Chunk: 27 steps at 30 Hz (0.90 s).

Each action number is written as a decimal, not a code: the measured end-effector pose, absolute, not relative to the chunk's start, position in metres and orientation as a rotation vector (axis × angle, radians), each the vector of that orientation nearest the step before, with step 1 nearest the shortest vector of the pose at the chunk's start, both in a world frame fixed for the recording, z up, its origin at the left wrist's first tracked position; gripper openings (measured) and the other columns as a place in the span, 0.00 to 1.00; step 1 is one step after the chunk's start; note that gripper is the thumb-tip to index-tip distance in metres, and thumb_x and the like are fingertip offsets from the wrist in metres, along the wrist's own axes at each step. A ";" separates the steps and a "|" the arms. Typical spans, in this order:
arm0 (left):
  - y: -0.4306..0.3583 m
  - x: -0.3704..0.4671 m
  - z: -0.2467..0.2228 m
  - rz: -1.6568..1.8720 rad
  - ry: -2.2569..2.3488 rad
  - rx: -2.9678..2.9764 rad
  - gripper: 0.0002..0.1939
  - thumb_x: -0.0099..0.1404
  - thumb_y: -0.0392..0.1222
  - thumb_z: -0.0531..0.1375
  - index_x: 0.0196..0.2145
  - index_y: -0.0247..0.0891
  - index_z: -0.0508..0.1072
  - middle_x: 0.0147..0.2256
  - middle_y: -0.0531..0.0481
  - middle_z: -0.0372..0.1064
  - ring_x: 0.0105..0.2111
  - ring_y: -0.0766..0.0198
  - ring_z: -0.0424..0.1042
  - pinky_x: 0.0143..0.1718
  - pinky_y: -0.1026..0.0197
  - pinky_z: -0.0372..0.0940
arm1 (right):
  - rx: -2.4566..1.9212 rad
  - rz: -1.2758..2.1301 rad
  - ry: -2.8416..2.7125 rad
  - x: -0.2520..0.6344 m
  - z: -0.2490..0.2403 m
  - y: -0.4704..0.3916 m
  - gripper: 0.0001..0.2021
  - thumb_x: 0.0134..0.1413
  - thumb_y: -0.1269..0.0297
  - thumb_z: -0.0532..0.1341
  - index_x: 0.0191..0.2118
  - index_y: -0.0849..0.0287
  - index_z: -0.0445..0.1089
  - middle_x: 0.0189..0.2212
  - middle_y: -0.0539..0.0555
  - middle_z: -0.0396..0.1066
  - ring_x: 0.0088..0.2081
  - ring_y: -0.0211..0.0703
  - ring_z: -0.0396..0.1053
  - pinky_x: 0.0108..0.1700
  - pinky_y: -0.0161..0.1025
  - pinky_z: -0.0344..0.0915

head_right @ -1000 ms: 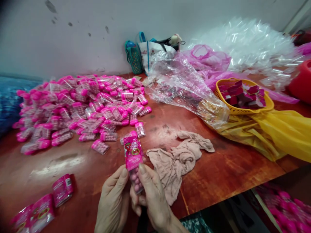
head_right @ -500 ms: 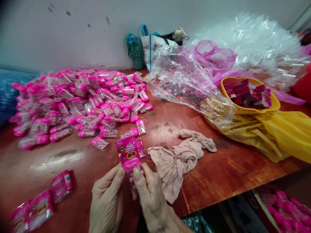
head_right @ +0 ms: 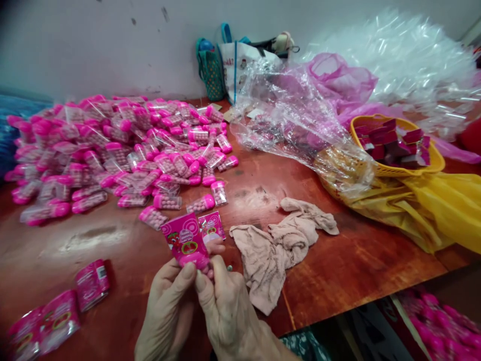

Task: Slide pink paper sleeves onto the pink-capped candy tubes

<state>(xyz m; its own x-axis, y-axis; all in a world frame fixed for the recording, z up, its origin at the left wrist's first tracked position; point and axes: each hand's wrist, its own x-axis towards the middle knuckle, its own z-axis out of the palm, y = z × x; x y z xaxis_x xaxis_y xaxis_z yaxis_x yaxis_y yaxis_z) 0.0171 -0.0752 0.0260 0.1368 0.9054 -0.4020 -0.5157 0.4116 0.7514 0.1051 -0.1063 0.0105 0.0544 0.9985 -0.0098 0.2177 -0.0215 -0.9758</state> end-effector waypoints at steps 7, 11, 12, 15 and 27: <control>-0.080 0.020 0.023 1.043 0.910 0.398 0.09 0.52 0.37 0.65 0.33 0.35 0.78 0.31 0.45 0.75 0.32 0.59 0.73 0.34 0.62 0.67 | -1.424 0.948 -1.403 0.107 0.017 -0.108 0.13 0.63 0.59 0.45 0.38 0.60 0.61 0.19 0.50 0.67 0.19 0.40 0.68 0.20 0.34 0.57; -0.077 0.019 0.022 1.051 0.887 0.360 0.09 0.54 0.41 0.64 0.33 0.35 0.77 0.30 0.45 0.74 0.31 0.61 0.72 0.33 0.62 0.67 | -1.374 0.977 -1.515 0.119 0.023 -0.104 0.15 0.63 0.57 0.46 0.38 0.60 0.64 0.23 0.52 0.70 0.23 0.41 0.71 0.23 0.33 0.64; -0.076 0.018 0.021 1.057 0.892 0.353 0.10 0.54 0.42 0.63 0.33 0.34 0.77 0.29 0.46 0.73 0.30 0.61 0.72 0.32 0.62 0.68 | -1.347 0.972 -1.524 0.123 0.025 -0.103 0.14 0.63 0.57 0.47 0.39 0.60 0.65 0.25 0.53 0.72 0.26 0.41 0.72 0.26 0.33 0.66; -0.074 0.016 0.018 1.100 0.922 0.351 0.10 0.53 0.43 0.64 0.32 0.35 0.77 0.28 0.48 0.73 0.28 0.63 0.71 0.30 0.63 0.67 | -1.324 0.777 -1.529 0.131 0.025 -0.102 0.10 0.62 0.65 0.51 0.45 0.58 0.66 0.37 0.54 0.73 0.38 0.39 0.73 0.37 0.31 0.69; -0.074 0.015 0.012 0.910 0.964 0.441 0.11 0.53 0.45 0.65 0.31 0.36 0.75 0.20 0.54 0.68 0.19 0.70 0.66 0.24 0.68 0.64 | -1.393 0.497 -1.905 0.139 0.021 -0.099 0.14 0.61 0.73 0.45 0.46 0.62 0.64 0.24 0.53 0.69 0.24 0.40 0.69 0.24 0.32 0.66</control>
